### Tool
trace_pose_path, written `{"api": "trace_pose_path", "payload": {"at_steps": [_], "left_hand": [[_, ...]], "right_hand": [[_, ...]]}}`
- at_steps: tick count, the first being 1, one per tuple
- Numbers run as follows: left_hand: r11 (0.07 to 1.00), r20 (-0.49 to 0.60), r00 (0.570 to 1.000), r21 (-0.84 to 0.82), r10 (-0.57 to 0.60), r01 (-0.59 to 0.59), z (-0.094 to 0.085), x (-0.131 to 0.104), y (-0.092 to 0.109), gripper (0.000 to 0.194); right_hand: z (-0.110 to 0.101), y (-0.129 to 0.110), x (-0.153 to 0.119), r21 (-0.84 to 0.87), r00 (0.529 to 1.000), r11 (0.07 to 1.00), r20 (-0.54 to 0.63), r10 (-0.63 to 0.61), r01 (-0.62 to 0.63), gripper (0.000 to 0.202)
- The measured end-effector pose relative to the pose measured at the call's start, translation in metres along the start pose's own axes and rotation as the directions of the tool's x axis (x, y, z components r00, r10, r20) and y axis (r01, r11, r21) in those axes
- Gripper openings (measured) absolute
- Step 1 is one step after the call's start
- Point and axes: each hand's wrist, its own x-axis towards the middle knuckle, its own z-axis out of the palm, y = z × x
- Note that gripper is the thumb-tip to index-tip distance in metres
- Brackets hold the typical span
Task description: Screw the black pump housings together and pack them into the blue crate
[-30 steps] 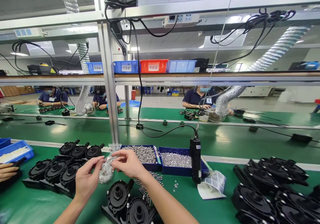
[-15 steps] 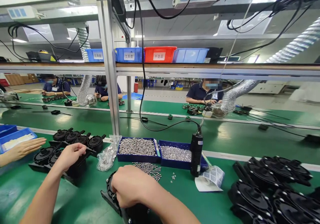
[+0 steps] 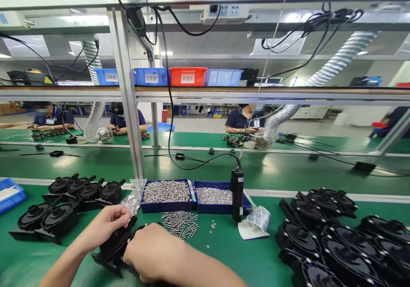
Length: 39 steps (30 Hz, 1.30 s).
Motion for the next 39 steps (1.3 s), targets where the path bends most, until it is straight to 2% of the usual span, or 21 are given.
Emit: {"api": "trace_pose_path", "payload": {"at_steps": [2, 3, 4, 5, 7, 10, 13, 15, 18, 21, 24, 26, 29, 32, 35, 39], "left_hand": [[0.997, -0.033, 0.999, -0.080, -0.010, 0.007, 0.002, 0.003, -0.005, 0.061], [0.992, -0.055, 0.998, -0.122, -0.020, 0.014, 0.003, 0.005, -0.007, 0.063], [0.986, -0.073, 0.997, -0.164, -0.035, 0.022, 0.004, 0.007, -0.010, 0.064], [0.978, -0.083, 0.995, -0.203, -0.052, 0.034, 0.005, 0.008, -0.013, 0.066], [0.963, -0.086, 0.993, -0.265, -0.080, 0.054, 0.006, 0.011, -0.017, 0.069], [0.944, -0.092, 0.991, -0.323, -0.095, 0.061, 0.008, 0.014, -0.019, 0.071], [0.931, -0.117, 0.987, -0.361, -0.106, 0.057, 0.009, 0.015, -0.017, 0.072], [0.924, -0.135, 0.985, -0.378, -0.112, 0.053, 0.010, 0.015, -0.015, 0.071], [0.914, -0.150, 0.981, -0.403, -0.119, 0.050, 0.012, 0.016, -0.012, 0.068], [0.904, -0.176, 0.976, -0.425, -0.125, 0.039, 0.014, 0.016, -0.010, 0.067], [0.904, -0.193, 0.975, -0.428, -0.111, 0.018, 0.015, 0.015, -0.008, 0.067], [0.904, -0.192, 0.977, -0.427, -0.097, 0.006, 0.016, 0.014, -0.007, 0.067], [0.901, -0.182, 0.980, -0.435, -0.078, -0.009, 0.015, 0.013, -0.006, 0.065], [0.899, -0.161, 0.985, -0.438, -0.060, -0.017, 0.014, 0.013, -0.006, 0.062], [0.896, -0.143, 0.988, -0.443, -0.057, -0.013, 0.014, 0.012, -0.005, 0.061], [0.898, -0.123, 0.991, -0.439, -0.055, -0.005, 0.013, 0.010, -0.003, 0.058]], "right_hand": [[-0.017, 0.027, -0.013, 0.140, 0.981, 0.974, -0.052, 0.184, -0.176, 0.014], [-0.025, 0.043, -0.020, 0.199, 0.941, 0.929, -0.074, 0.331, -0.311, 0.018], [-0.032, 0.061, -0.027, 0.239, 0.867, 0.854, -0.077, 0.492, -0.463, 0.020], [-0.035, 0.078, -0.032, 0.242, 0.806, 0.795, -0.076, 0.587, -0.557, 0.022], [-0.034, 0.109, -0.038, 0.245, 0.731, 0.713, -0.025, 0.682, -0.657, 0.017], [-0.016, 0.139, -0.036, 0.287, 0.717, 0.673, 0.081, 0.692, -0.682, 0.021], [0.000, 0.152, -0.029, 0.339, 0.730, 0.666, 0.107, 0.675, -0.665, 0.014], [0.005, 0.156, -0.027, 0.375, 0.747, 0.671, 0.095, 0.658, -0.639, 0.014], [0.002, 0.156, -0.028, 0.447, 0.777, 0.696, -0.005, 0.630, -0.561, 0.010], [-0.001, 0.141, -0.020, 0.550, 0.809, 0.718, -0.124, 0.575, -0.427, 0.013], [0.005, 0.112, 0.002, 0.650, 0.858, 0.711, -0.174, 0.483, -0.269, 0.014], [0.012, 0.093, 0.019, 0.694, 0.873, 0.696, -0.208, 0.441, -0.186, 0.012], [0.022, 0.076, 0.038, 0.733, 0.870, 0.672, -0.259, 0.419, -0.105, 0.026], [0.028, 0.072, 0.045, 0.783, 0.851, 0.621, -0.300, 0.432, -0.039, 0.039], [0.029, 0.073, 0.044, 0.802, 0.830, 0.597, -0.327, 0.451, -0.008, 0.042], [0.028, 0.072, 0.043, 0.775, 0.829, 0.632, -0.342, 0.442, -0.018, 0.042]]}}
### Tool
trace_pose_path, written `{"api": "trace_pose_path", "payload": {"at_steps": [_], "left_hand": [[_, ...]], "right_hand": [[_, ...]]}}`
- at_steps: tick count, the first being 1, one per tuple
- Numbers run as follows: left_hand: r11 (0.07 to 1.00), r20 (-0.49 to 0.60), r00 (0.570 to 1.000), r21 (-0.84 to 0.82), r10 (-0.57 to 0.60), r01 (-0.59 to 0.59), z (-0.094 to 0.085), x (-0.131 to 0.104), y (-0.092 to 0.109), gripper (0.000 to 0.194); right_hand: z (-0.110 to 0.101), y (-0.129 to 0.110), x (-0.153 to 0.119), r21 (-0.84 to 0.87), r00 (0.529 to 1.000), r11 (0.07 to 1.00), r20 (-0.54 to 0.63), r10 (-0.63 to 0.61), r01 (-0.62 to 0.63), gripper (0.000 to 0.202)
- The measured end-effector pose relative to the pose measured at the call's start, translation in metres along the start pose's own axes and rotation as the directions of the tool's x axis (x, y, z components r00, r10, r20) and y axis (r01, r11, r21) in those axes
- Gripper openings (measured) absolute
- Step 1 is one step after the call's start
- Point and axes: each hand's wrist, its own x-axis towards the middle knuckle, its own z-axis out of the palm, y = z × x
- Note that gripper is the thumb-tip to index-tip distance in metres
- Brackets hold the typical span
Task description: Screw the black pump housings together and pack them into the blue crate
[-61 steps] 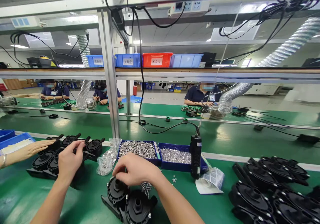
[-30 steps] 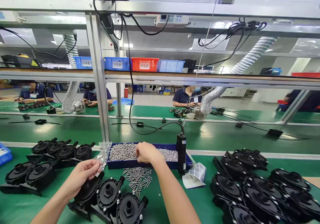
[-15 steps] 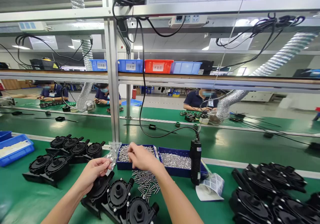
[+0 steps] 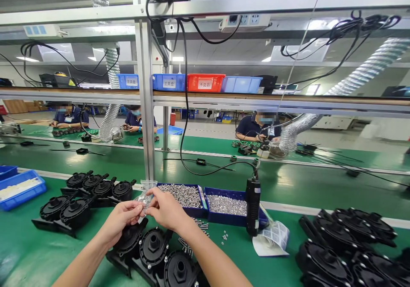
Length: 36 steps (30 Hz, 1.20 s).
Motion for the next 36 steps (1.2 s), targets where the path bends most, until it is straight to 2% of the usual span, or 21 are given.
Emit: {"api": "trace_pose_path", "payload": {"at_steps": [3, 6, 12, 15, 18, 20, 22, 24, 26, 29, 33, 36], "left_hand": [[0.999, 0.022, 1.000, 0.032, 0.006, -0.006, -0.001, 0.000, 0.001, 0.057], [0.999, 0.042, 0.999, 0.052, 0.007, -0.009, -0.002, 0.001, 0.001, 0.058], [1.000, 0.029, 0.999, -0.016, -0.013, 0.013, -0.003, 0.001, 0.002, 0.059], [0.997, -0.010, 1.000, -0.075, -0.009, 0.009, -0.005, 0.003, 0.001, 0.060], [0.987, -0.136, 0.991, -0.157, -0.005, -0.016, -0.008, 0.009, -0.002, 0.066], [0.978, -0.245, 0.970, -0.206, -0.014, -0.038, -0.011, 0.013, -0.004, 0.071], [0.970, -0.311, 0.950, -0.236, -0.025, -0.052, -0.013, 0.016, -0.006, 0.075], [0.968, -0.329, 0.944, -0.243, -0.028, -0.056, -0.014, 0.018, -0.009, 0.076], [0.969, -0.326, 0.945, -0.240, -0.026, -0.057, -0.014, 0.019, -0.012, 0.074], [0.970, -0.321, 0.947, -0.235, -0.016, -0.063, -0.013, 0.019, -0.014, 0.072], [0.970, -0.320, 0.947, -0.234, -0.011, -0.068, -0.012, 0.020, -0.015, 0.074], [0.970, -0.325, 0.946, -0.233, -0.009, -0.071, -0.011, 0.020, -0.015, 0.074]], "right_hand": [[0.001, 0.003, 0.001, 0.037, 0.999, 0.999, 0.019, -0.031, 0.030, 0.042], [0.002, 0.009, 0.002, 0.172, 0.999, 0.985, 0.049, -0.015, 0.006, 0.040], [0.005, 0.019, 0.008, 0.325, 0.996, 0.945, 0.092, 0.003, -0.033, 0.039], [0.005, 0.020, 0.011, 0.336, 0.996, 0.941, 0.088, 0.004, -0.033, 0.034], [0.002, 0.015, 0.009, 0.293, 0.996, 0.956, 0.086, 0.001, -0.026, 0.020], [0.002, 0.007, 0.004, 0.193, 0.995, 0.981, 0.092, -0.047, 0.028, 0.010], [0.006, -0.003, -0.003, -0.053, 0.977, 0.986, 0.154, -0.146, 0.156, 0.011], [0.014, -0.013, -0.010, -0.359, 0.939, 0.885, 0.278, -0.201, 0.295, 0.019], [0.023, -0.021, -0.015, -0.559, 0.910, 0.743, 0.381, -0.164, 0.368, 0.020], [0.034, -0.027, -0.020, -0.681, 0.892, 0.613, 0.443, -0.090, 0.401, 0.014], [0.039, -0.028, -0.024, -0.729, 0.895, 0.560, 0.442, -0.055, 0.394, 0.015], [0.043, -0.026, -0.026, -0.758, 0.911, 0.527, 0.404, -0.084, 0.385, 0.020]]}}
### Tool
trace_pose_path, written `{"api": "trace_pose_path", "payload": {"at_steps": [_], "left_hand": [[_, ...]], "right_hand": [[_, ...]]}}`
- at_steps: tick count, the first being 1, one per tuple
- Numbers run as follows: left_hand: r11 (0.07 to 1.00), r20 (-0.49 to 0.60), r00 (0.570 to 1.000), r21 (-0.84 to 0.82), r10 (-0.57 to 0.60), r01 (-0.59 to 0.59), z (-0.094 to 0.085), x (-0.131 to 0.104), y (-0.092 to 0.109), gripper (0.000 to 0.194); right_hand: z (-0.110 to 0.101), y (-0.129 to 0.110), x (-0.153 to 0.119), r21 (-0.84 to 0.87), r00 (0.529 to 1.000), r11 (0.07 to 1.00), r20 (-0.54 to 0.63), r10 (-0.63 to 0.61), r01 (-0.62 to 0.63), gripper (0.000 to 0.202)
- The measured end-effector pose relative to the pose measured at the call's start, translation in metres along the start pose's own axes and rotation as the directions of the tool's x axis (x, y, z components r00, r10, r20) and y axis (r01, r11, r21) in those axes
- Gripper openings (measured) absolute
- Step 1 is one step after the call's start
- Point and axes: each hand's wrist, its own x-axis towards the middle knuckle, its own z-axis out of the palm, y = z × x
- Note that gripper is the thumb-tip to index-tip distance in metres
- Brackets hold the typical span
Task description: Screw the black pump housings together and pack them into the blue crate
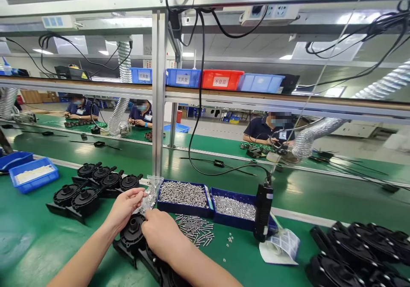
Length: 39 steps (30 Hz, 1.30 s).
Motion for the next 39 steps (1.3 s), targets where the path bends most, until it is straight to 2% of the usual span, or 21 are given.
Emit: {"api": "trace_pose_path", "payload": {"at_steps": [6, 10, 15, 17, 19, 23, 25, 27, 30, 33, 39], "left_hand": [[1.000, -0.001, 1.000, -0.001, -0.002, 0.002, 0.001, -0.001, 0.001, 0.072], [1.000, 0.004, 1.000, -0.004, -0.004, 0.004, 0.001, -0.002, 0.002, 0.068], [1.000, 0.002, 1.000, 0.004, -0.001, 0.001, 0.000, -0.002, 0.004, 0.068], [1.000, 0.000, 1.000, 0.013, -0.006, 0.006, 0.000, -0.002, 0.004, 0.070], [1.000, 0.005, 1.000, 0.020, -0.011, 0.011, 0.001, -0.003, 0.005, 0.072], [0.998, 0.019, 1.000, 0.054, -0.021, 0.020, 0.001, -0.005, 0.006, 0.075], [0.997, 0.021, 0.999, 0.075, -0.024, 0.022, 0.000, -0.005, 0.005, 0.075], [0.996, 0.019, 1.000, 0.081, -0.024, 0.022, -0.001, -0.005, 0.004, 0.075], [0.997, 0.007, 0.999, 0.069, -0.033, 0.032, -0.001, -0.003, 0.004, 0.077], [0.998, 0.003, 0.999, 0.054, -0.044, 0.044, -0.002, -0.001, 0.003, 0.079], [0.995, 0.021, 0.997, 0.068, -0.070, 0.069, -0.005, 0.000, 0.001, 0.081]], "right_hand": [[0.000, -0.004, -0.001, 0.002, 0.997, 1.000, -0.080, -0.015, 0.015, 0.021], [-0.003, -0.004, 0.000, 0.063, 0.999, 0.998, -0.041, 0.003, 0.000, 0.022], [-0.011, -0.002, 0.001, 0.190, 0.993, 0.975, 0.031, 0.114, -0.118, 0.011], [-0.022, 0.008, -0.002, 0.274, 0.989, 0.950, 0.028, 0.144, -0.147, 0.019], [-0.035, 0.030, -0.010, 0.325, 0.967, 0.913, 0.017, 0.254, -0.246, 0.019], [-0.051, 0.094, -0.036, 0.260, 0.827, 0.793, 0.040, 0.561, -0.551, 0.024], [-0.048, 0.123, -0.049, 0.228, 0.760, 0.730, 0.085, 0.645, -0.645, 0.020], [-0.040, 0.143, -0.058, 0.230, 0.723, 0.689, 0.133, 0.677, -0.687, 0.013], [-0.027, 0.157, -0.061, 0.281, 0.733, 0.680, 0.185, 0.655, -0.678, 0.005], [-0.019, 0.162, -0.059, 0.321, 0.752, 0.681, 0.234, 0.617, -0.658, 0.010], [-0.015, 0.161, -0.057, 0.300, 0.730, 0.666, 0.306, 0.611, -0.683, 0.015]]}}
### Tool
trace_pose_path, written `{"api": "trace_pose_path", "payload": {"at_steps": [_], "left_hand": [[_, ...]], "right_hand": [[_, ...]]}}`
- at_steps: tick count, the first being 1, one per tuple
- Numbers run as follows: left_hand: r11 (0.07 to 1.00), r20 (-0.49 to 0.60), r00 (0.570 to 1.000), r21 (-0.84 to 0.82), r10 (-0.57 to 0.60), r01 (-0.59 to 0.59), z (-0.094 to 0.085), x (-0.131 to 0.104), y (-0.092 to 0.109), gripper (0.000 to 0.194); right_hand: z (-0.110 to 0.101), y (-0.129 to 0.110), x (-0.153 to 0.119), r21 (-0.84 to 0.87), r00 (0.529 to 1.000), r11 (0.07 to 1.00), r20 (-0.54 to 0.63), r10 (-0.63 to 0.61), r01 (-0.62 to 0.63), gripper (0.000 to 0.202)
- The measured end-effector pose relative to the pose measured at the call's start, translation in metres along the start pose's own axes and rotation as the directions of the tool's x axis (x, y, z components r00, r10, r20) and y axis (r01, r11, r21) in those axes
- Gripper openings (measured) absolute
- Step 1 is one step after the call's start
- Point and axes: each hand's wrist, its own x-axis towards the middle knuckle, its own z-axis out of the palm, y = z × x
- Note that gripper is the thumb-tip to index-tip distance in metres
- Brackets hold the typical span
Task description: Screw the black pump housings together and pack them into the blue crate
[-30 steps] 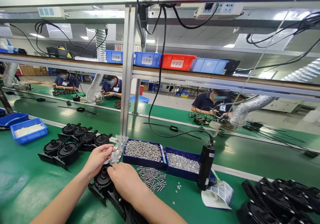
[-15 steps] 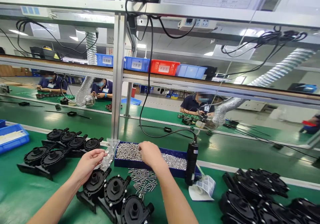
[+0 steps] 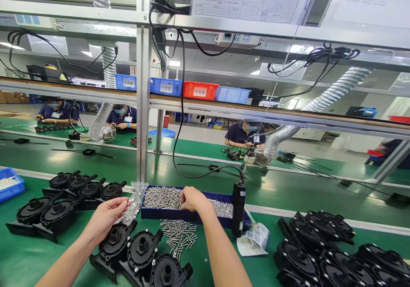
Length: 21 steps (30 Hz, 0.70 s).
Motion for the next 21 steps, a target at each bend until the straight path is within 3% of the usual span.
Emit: {"api": "trace_pose_path", "payload": {"at_steps": [4, 8, 13, 17, 18, 21], "left_hand": [[1.000, -0.008, 1.000, -0.019, -0.009, 0.009, 0.002, -0.001, 0.003, 0.082], [0.999, -0.001, 1.000, -0.036, -0.012, 0.012, 0.006, -0.003, 0.006, 0.081], [0.999, 0.043, 0.998, -0.008, 0.036, -0.036, 0.007, -0.009, 0.007, 0.075], [0.999, 0.141, 0.989, 0.008, 0.046, -0.048, 0.010, -0.016, 0.008, 0.066], [0.999, 0.157, 0.987, 0.010, 0.042, -0.044, 0.010, -0.017, 0.008, 0.064], [1.000, 0.169, 0.985, -0.005, 0.027, -0.026, 0.012, -0.019, 0.009, 0.061]], "right_hand": [[-0.004, -0.002, -0.003, 0.015, 1.000, 1.000, -0.018, -0.015, 0.015, 0.018], [-0.012, -0.016, -0.013, 0.054, 0.980, 0.994, -0.183, -0.081, 0.092, 0.020], [0.006, -0.077, -0.030, 0.165, 0.880, 0.915, -0.381, -0.284, 0.367, 0.013], [0.034, -0.117, -0.034, 0.336, 0.767, 0.719, -0.483, -0.423, 0.608, 0.008], [0.039, -0.120, -0.032, 0.395, 0.768, 0.680, -0.490, -0.413, 0.618, 0.009], [0.048, -0.119, -0.022, 0.564, 0.837, 0.626, -0.443, -0.320, 0.538, 0.010]]}}
